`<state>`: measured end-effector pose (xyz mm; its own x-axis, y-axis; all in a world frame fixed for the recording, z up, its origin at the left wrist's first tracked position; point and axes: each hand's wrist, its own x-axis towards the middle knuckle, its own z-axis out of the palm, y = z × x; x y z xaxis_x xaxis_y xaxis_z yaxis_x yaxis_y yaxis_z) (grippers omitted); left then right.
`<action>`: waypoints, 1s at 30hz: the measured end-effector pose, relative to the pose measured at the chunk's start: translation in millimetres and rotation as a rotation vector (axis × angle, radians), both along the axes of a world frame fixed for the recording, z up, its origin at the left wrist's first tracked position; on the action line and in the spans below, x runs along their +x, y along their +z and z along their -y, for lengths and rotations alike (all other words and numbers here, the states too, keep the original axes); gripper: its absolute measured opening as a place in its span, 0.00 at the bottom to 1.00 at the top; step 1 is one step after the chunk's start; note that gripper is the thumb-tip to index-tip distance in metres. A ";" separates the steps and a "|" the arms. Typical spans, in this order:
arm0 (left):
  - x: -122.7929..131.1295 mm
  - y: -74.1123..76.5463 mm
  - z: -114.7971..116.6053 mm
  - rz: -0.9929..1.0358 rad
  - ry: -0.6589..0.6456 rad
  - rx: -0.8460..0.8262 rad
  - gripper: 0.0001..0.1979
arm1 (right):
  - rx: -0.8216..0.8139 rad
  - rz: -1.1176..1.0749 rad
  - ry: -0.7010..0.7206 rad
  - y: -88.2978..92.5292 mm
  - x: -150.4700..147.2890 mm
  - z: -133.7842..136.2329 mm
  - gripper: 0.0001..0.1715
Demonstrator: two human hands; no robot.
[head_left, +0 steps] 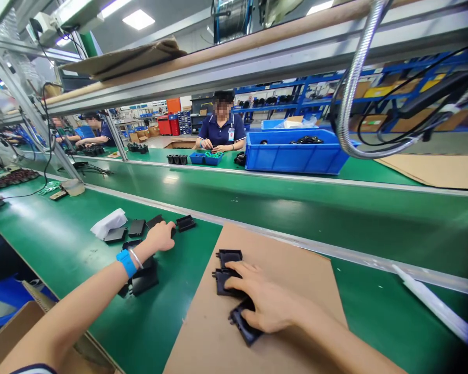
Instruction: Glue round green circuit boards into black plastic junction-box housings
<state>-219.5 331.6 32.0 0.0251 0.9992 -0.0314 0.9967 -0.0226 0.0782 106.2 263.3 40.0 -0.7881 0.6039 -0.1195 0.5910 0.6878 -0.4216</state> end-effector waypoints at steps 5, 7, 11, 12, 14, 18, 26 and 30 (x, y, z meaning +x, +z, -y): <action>15.2 1.3 17.5 0.025 -0.130 -0.023 0.16 | 0.056 -0.004 -0.008 -6.4 12.8 6.1 0.13; 30.0 1.5 21.0 0.053 -0.221 -0.020 0.16 | 0.080 0.006 -0.026 -7.4 17.7 9.9 0.10; 53.6 -4.4 12.8 0.083 -0.323 -0.003 0.16 | 0.129 0.015 -0.070 -8.0 28.1 20.8 0.09; 54.8 -5.5 7.1 0.083 -0.314 0.018 0.15 | 0.132 0.012 -0.073 -7.9 30.6 23.8 0.08; 51.1 -5.5 -6.6 0.070 -0.266 0.080 0.16 | 0.135 0.006 -0.086 -7.3 35.4 30.2 0.08; 39.1 0.4 -27.4 0.015 -0.213 0.128 0.15 | 0.156 -0.008 -0.140 -5.7 45.5 48.6 0.07; 146.3 -7.0 1.0 0.148 -0.501 0.147 0.06 | 0.152 -0.212 -0.261 -37.1 45.8 105.8 0.07; 214.5 -26.5 22.6 0.262 -0.527 0.145 0.10 | 0.130 -0.338 -0.241 -53.0 68.9 106.1 0.10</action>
